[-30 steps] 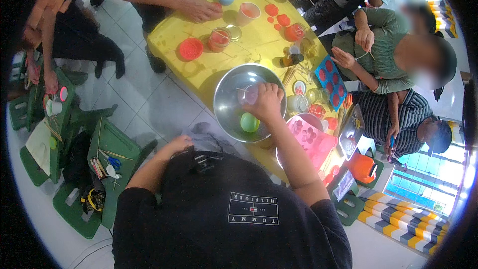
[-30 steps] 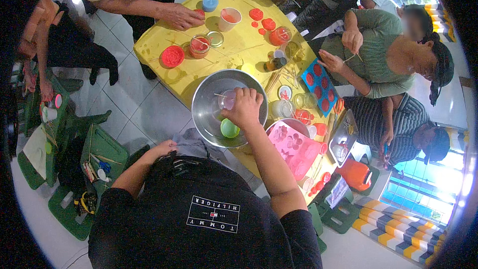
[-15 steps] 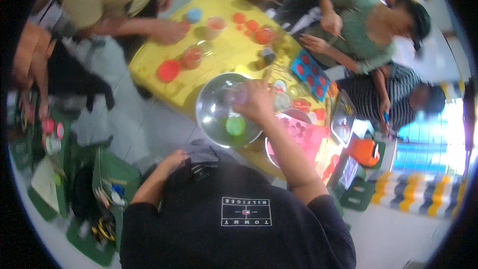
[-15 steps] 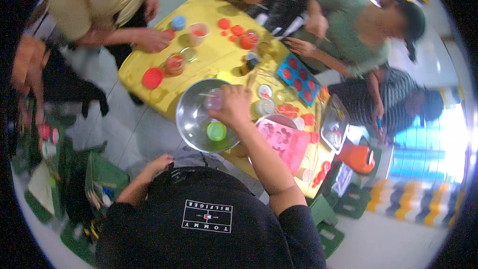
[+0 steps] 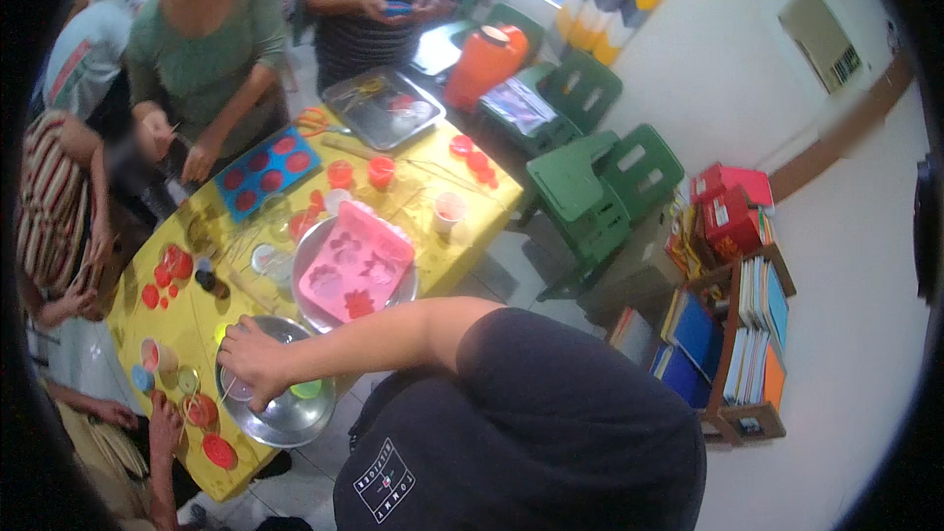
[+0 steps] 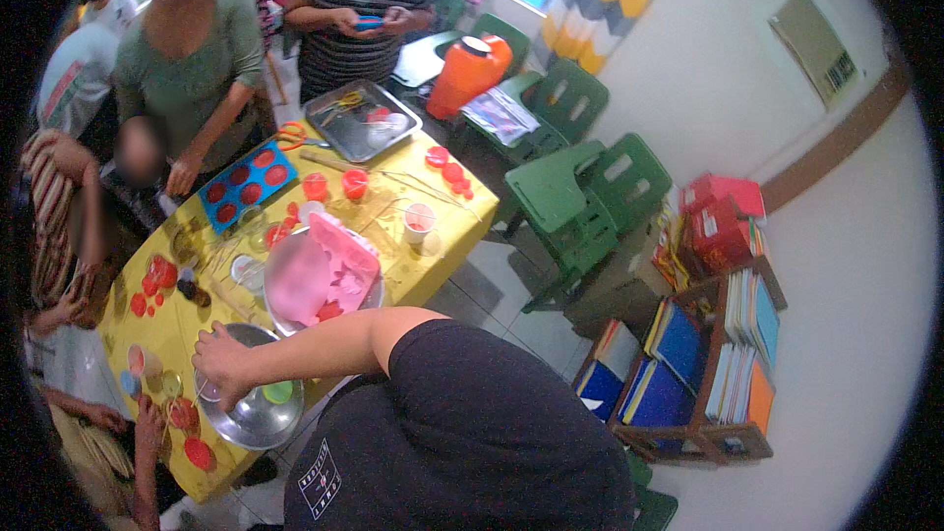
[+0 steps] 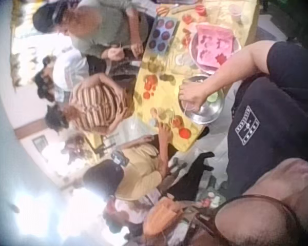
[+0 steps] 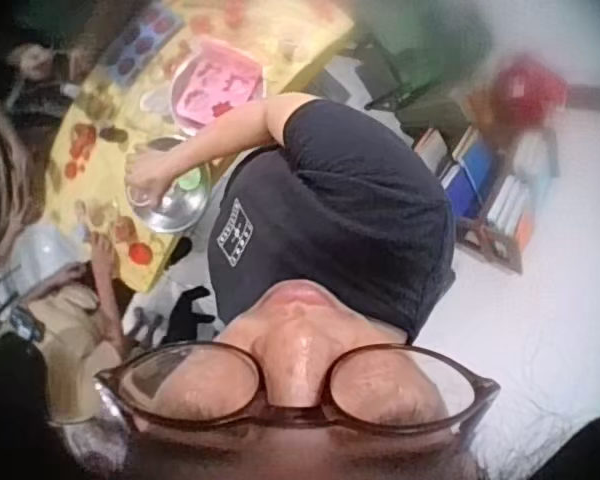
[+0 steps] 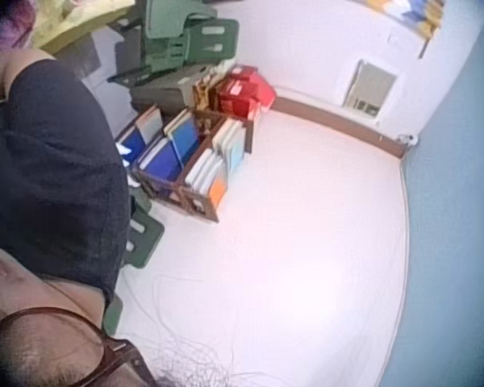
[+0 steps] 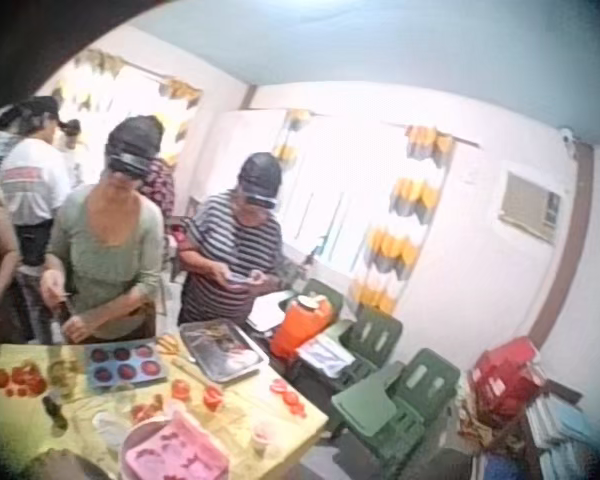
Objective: The person pours a pink liquid from a plastic cup into a pink silicone mold with flower-shaped cavities. They then use a metal bowl to cover the mold and tap it to settle the liquid. The person repeats this process with multiple molds and liquid containers.
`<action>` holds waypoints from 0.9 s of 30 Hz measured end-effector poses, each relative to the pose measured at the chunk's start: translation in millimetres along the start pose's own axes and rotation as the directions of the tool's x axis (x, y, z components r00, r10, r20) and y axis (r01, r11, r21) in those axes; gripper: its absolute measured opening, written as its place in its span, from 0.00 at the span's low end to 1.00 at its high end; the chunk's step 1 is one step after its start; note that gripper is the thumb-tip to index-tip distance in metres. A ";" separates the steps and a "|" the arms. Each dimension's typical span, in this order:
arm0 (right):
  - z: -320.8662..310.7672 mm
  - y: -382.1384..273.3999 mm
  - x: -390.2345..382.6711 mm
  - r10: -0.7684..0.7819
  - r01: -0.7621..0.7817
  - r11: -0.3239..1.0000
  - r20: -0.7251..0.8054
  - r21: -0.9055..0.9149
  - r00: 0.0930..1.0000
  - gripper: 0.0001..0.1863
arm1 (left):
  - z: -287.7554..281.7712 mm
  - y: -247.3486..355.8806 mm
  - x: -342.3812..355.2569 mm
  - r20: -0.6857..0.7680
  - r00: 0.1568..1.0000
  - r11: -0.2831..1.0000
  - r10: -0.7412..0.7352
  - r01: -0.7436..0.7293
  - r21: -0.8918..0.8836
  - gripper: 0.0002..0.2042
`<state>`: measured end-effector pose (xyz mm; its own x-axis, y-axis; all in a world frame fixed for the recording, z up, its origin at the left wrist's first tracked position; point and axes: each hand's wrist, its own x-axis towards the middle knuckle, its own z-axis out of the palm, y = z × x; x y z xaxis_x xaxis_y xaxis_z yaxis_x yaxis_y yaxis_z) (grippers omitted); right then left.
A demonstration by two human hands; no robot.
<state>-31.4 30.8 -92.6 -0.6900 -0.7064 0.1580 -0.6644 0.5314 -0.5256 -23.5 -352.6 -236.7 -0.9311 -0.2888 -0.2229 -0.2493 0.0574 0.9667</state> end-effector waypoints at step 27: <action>-248.6 451.6 -574.9 0.909 -1.000 0.021 -0.417 0.014 0.013 0.34 | 486.7 -39.8 -209.5 0.257 0.716 0.573 -0.649 0.238 0.784 0.20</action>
<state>-6.2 793.1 -212.9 -0.7323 0.6689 -0.1275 0.6803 0.7103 -0.1808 51.8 170.7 -289.5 -0.5730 0.0015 -0.8196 -0.5737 0.7135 0.4023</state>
